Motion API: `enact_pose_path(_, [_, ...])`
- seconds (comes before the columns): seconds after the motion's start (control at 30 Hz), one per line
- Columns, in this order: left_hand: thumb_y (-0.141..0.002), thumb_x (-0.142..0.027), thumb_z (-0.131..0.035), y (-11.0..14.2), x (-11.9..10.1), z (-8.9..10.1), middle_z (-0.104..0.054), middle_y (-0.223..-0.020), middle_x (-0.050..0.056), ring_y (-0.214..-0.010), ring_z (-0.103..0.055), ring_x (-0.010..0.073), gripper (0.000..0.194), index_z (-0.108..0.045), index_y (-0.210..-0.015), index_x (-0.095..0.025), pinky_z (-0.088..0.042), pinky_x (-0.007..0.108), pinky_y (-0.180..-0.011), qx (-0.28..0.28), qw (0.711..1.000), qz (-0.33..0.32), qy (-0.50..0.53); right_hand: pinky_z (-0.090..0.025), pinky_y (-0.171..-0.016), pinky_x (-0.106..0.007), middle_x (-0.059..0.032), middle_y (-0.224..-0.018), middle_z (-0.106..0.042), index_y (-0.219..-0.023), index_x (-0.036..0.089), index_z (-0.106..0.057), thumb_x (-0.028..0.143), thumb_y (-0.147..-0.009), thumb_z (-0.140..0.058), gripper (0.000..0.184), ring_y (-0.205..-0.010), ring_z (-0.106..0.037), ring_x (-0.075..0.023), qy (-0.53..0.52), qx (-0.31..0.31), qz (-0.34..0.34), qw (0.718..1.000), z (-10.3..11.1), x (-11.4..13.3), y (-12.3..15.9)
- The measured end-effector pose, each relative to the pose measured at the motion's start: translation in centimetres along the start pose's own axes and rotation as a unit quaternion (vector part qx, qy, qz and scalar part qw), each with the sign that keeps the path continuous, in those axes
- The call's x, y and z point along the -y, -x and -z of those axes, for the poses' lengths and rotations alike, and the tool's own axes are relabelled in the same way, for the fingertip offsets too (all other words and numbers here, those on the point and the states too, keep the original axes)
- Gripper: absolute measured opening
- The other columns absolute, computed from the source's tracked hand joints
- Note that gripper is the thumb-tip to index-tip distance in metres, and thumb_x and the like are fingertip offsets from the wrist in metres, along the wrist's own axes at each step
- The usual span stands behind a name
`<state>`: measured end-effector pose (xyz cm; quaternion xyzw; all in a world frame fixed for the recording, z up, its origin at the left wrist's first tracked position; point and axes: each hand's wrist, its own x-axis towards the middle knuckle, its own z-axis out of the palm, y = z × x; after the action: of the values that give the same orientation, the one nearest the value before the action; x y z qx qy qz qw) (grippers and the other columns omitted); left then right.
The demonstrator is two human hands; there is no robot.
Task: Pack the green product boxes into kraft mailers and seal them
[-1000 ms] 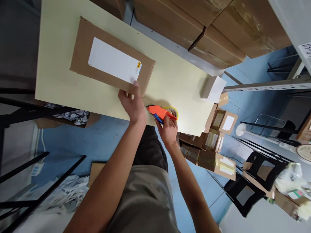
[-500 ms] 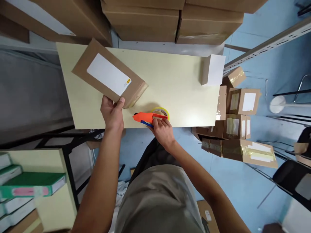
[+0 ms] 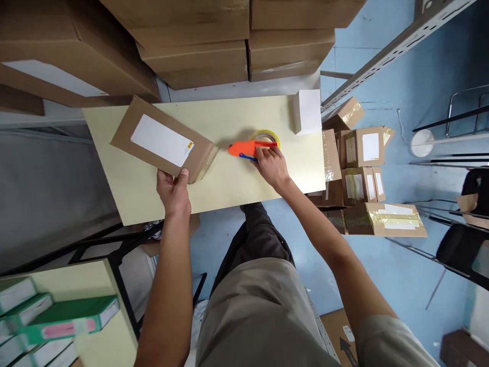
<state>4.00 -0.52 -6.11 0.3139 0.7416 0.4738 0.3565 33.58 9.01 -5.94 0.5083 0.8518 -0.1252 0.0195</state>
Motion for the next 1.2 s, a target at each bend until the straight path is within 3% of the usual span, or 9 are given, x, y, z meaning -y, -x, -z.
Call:
enact_pose_path(0.1, [-0.098,-0.066,-0.077,-0.6,-0.8,0.8,-0.061,-0.169,0.020,-0.159,-0.060,0.0317,0.081,-0.053,-0.163,-0.024,-0.048,0.047,-0.133,0.028,0.999,0.015,-0.008,-0.053,-0.120,-0.058,-0.0157,-0.112,-0.080,-0.135,0.014,-0.060,0.047,-0.122,-0.048,0.037,-0.113,-0.076,-0.0334,-0.024,0.013,0.038,0.999,-0.2,0.6,-5.0])
enact_pose_path(0.2, [-0.088,-0.062,-0.087,-1.5,-1.5,2.8,-0.066,-0.164,0.020,-0.159,-0.059,0.0342,0.084,-0.058,-0.157,-0.024,-0.046,0.050,-0.135,0.066,0.997,0.034,0.009,-0.052,-0.124,-0.060,-0.0146,-0.114,-0.079,-0.138,0.015,-0.058,0.048,-0.122,-0.045,0.039,-0.121,-0.076,-0.0335,-0.043,0.030,0.075,0.996,0.0,1.0,-6.4])
enact_pose_path(0.4, [-0.082,-0.045,-0.086,-3.6,-2.7,9.1,-0.074,-0.154,0.018,-0.150,-0.067,0.0337,0.079,-0.064,-0.154,-0.021,-0.052,0.049,-0.129,0.181,0.979,0.084,-0.048,-0.051,-0.129,-0.055,-0.0131,-0.122,-0.080,-0.144,0.016,-0.062,0.029,-0.115,-0.058,0.032,-0.130,-0.075,-0.0325,-0.077,0.098,0.154,0.980,0.4,4.4,-2.9])
enact_pose_path(0.5, [-0.084,-0.035,-0.076,-5.0,-3.3,10.5,-0.081,-0.138,0.016,-0.136,-0.075,0.0352,0.067,-0.069,-0.148,-0.017,-0.057,0.051,-0.123,0.166,0.969,0.119,-0.140,-0.052,-0.128,-0.048,-0.0098,-0.119,-0.083,-0.137,0.020,-0.069,0.010,-0.110,-0.053,0.033,-0.127,-0.077,-0.0270,-0.104,0.127,0.181,0.970,-0.2,8.8,-0.5])
enact_pose_path(0.63, [-0.098,-0.032,-0.057,-6.6,-3.8,8.1,-0.082,-0.131,0.017,-0.137,-0.071,0.0415,0.029,-0.076,-0.115,-0.019,-0.047,0.065,-0.128,0.078,0.938,0.110,-0.319,-0.055,-0.119,-0.045,-0.0135,-0.116,-0.086,-0.128,0.014,-0.074,0.003,-0.108,-0.050,0.033,-0.112,-0.081,-0.0259,-0.090,0.151,0.223,0.959,-1.2,15.2,2.0])
enact_pose_path(0.77, [-0.111,-0.044,-0.044,-6.2,-3.4,3.9,-0.076,-0.132,0.028,-0.150,-0.059,0.0457,0.036,-0.068,-0.098,-0.020,-0.028,0.074,-0.135,-0.075,0.926,0.040,-0.368,-0.057,-0.112,-0.046,-0.0185,-0.116,-0.085,-0.133,0.009,-0.071,0.002,-0.110,-0.046,0.034,-0.105,-0.081,-0.0276,-0.089,0.141,0.197,0.966,-1.9,17.9,3.4])
enact_pose_path(0.87, [-0.112,-0.046,-0.041,-5.3,-3.0,2.7,-0.072,-0.136,0.028,-0.156,-0.053,0.0448,0.035,-0.063,-0.097,-0.023,-0.027,0.076,-0.134,-0.088,0.937,0.023,-0.338,-0.056,-0.111,-0.045,-0.0171,-0.118,-0.084,-0.135,0.011,-0.070,0.002,-0.110,-0.041,0.039,-0.106,-0.080,-0.0272,-0.089,0.151,0.180,0.968,-2.1,17.6,4.7])
enact_pose_path(1.0, [-0.112,-0.047,-0.040,-4.9,-2.7,3.0,-0.075,-0.123,0.024,-0.144,-0.063,0.0411,0.035,-0.059,-0.092,-0.026,-0.024,0.072,-0.138,-0.112,0.926,0.003,-0.361,-0.057,-0.111,-0.043,-0.0142,-0.115,-0.084,-0.133,0.014,-0.070,0.005,-0.111,-0.046,0.034,-0.106,-0.080,-0.0267,-0.120,0.174,0.164,0.964,-2.1,15.7,7.8])
enact_pose_path(1.2, [-0.113,-0.049,-0.037,-5.2,-2.3,3.3,-0.074,-0.123,0.023,-0.150,-0.061,0.0424,0.036,-0.056,-0.093,-0.026,-0.020,0.078,-0.138,-0.085,0.939,-0.011,-0.334,-0.057,-0.115,-0.047,-0.0142,-0.112,-0.084,-0.123,0.018,-0.070,0.015,-0.107,-0.067,0.017,-0.108,-0.080,-0.0305,-0.149,0.148,0.062,0.976,-0.9,6.7,12.9])
